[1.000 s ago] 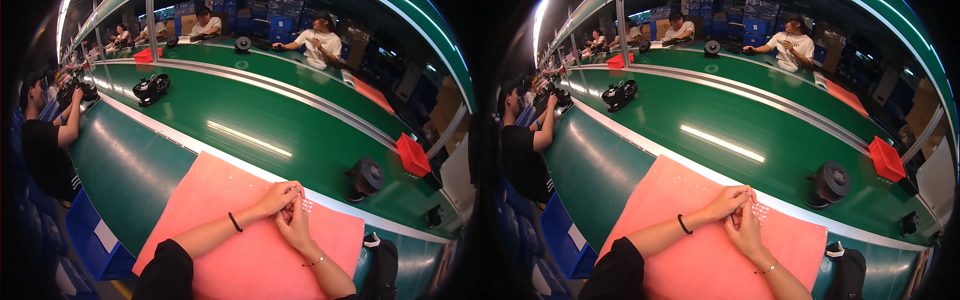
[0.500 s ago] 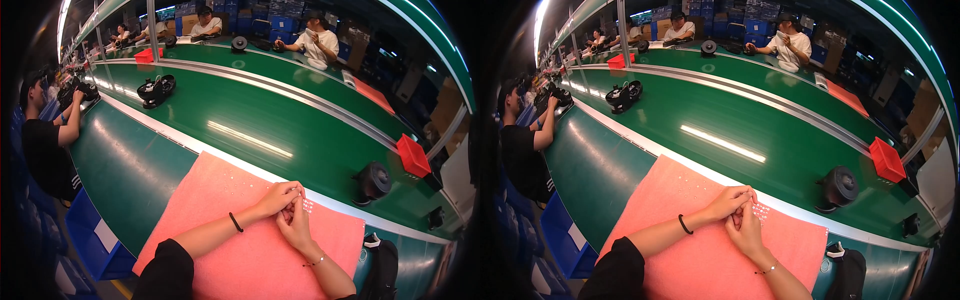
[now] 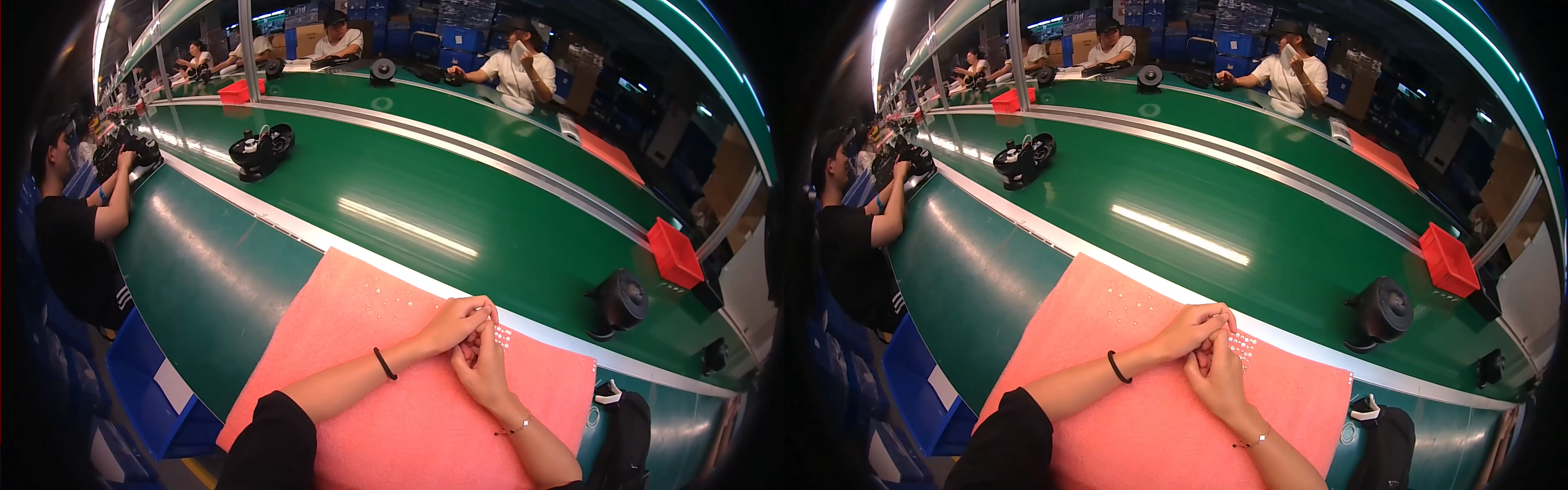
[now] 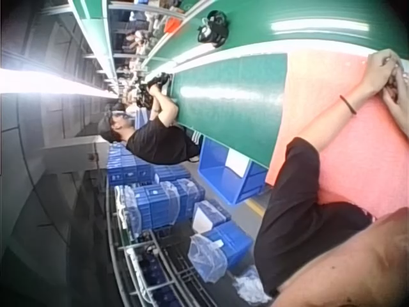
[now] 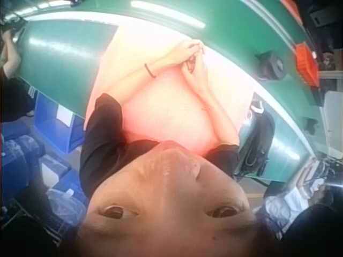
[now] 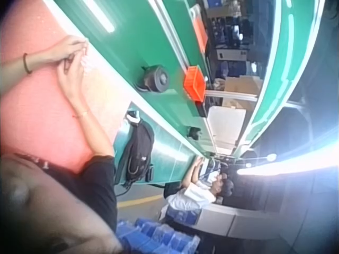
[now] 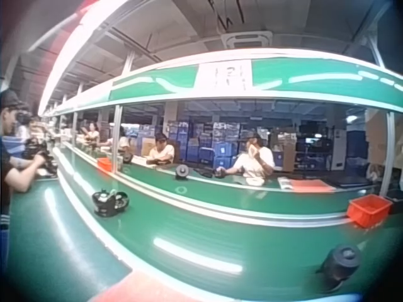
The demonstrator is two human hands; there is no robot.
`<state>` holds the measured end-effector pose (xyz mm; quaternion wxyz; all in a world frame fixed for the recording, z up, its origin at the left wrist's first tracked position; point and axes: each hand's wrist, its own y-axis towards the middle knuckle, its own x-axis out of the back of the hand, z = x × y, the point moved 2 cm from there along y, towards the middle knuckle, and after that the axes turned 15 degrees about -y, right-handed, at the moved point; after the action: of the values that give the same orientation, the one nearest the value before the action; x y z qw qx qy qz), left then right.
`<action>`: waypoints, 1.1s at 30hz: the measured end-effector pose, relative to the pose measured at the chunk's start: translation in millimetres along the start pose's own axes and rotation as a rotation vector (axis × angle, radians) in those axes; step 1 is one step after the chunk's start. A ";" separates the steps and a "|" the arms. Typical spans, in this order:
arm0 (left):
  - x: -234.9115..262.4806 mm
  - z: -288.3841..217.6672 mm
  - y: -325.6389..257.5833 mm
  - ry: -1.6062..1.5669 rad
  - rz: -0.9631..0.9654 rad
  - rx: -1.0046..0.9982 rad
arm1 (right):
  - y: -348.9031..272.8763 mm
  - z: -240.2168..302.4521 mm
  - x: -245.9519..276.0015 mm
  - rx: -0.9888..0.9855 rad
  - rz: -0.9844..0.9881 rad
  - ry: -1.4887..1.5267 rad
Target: Assemble components of electronic light fixture housings on a factory production line.
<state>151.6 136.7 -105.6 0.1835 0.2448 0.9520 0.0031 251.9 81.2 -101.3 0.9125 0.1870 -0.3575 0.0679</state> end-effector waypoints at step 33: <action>-1.0 -1.1 1.0 0.002 -0.025 0.006 | 0.8 0.2 0.7 -0.011 0.004 -0.015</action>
<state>152.5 137.2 -104.1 0.1819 0.2334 0.9552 -0.0021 252.1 81.8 -100.4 0.9107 0.1817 -0.3650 0.0661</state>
